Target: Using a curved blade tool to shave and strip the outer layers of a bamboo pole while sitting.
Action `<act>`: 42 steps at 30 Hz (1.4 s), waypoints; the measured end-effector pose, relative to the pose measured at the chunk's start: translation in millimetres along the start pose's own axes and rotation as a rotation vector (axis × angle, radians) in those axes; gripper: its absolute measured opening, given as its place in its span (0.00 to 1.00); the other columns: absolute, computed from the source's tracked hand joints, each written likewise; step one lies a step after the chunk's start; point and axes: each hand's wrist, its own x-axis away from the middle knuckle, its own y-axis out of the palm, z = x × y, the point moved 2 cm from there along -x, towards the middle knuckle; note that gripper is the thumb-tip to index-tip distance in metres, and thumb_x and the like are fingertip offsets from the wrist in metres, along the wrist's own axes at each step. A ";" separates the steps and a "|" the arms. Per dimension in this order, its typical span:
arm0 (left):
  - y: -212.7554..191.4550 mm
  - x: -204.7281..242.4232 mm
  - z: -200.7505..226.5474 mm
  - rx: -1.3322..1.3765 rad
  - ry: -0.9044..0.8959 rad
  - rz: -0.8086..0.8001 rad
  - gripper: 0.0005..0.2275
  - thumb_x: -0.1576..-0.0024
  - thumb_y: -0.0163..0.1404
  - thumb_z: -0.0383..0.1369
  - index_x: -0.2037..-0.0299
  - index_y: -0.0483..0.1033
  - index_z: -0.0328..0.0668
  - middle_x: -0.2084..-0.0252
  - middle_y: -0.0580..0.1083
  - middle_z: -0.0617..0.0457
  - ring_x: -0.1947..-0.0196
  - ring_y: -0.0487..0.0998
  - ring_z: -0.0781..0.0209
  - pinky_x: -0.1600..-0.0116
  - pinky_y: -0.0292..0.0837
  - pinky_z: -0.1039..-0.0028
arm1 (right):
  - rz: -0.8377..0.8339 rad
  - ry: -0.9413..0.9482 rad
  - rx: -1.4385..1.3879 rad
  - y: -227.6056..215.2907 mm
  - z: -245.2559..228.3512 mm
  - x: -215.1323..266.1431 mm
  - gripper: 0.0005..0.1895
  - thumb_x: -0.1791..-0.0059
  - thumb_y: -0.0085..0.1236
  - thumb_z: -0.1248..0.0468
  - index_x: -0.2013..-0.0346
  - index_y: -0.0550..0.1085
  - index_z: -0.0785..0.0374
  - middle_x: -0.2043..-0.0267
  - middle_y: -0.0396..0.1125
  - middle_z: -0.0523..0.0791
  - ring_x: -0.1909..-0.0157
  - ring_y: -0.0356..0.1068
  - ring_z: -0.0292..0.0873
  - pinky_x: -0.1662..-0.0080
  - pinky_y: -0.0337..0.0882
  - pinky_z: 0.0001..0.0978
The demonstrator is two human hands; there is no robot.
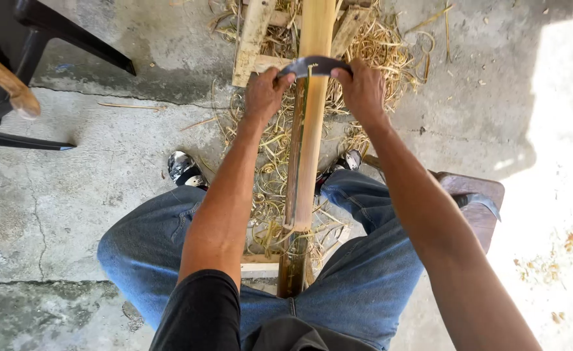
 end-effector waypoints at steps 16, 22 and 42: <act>-9.4 289.3 -48.4 0.119 -0.013 -0.354 0.17 0.41 0.51 0.49 0.64 0.77 0.41 0.74 0.71 0.52 0.76 0.70 0.61 0.69 0.66 0.66 | -0.306 0.016 0.024 54.3 33.9 320.3 0.23 0.46 0.50 0.44 0.72 0.72 0.59 0.83 0.69 0.44 0.85 0.68 0.43 0.80 0.67 0.42; -19.9 188.2 -19.0 0.023 -0.080 -0.356 0.19 0.41 0.49 0.52 0.61 0.76 0.42 0.76 0.73 0.52 0.79 0.71 0.63 0.71 0.67 0.69 | -0.498 0.032 0.063 48.3 43.0 187.4 0.22 0.44 0.50 0.46 0.69 0.75 0.60 0.81 0.70 0.44 0.82 0.67 0.40 0.80 0.68 0.36; 9.1 114.7 -22.7 0.105 0.029 -0.019 0.19 0.37 0.45 0.52 0.63 0.74 0.44 0.75 0.66 0.58 0.78 0.63 0.67 0.73 0.63 0.72 | 0.081 -0.147 0.045 23.2 17.0 122.9 0.24 0.44 0.52 0.45 0.73 0.71 0.60 0.86 0.62 0.40 0.88 0.52 0.38 0.78 0.56 0.35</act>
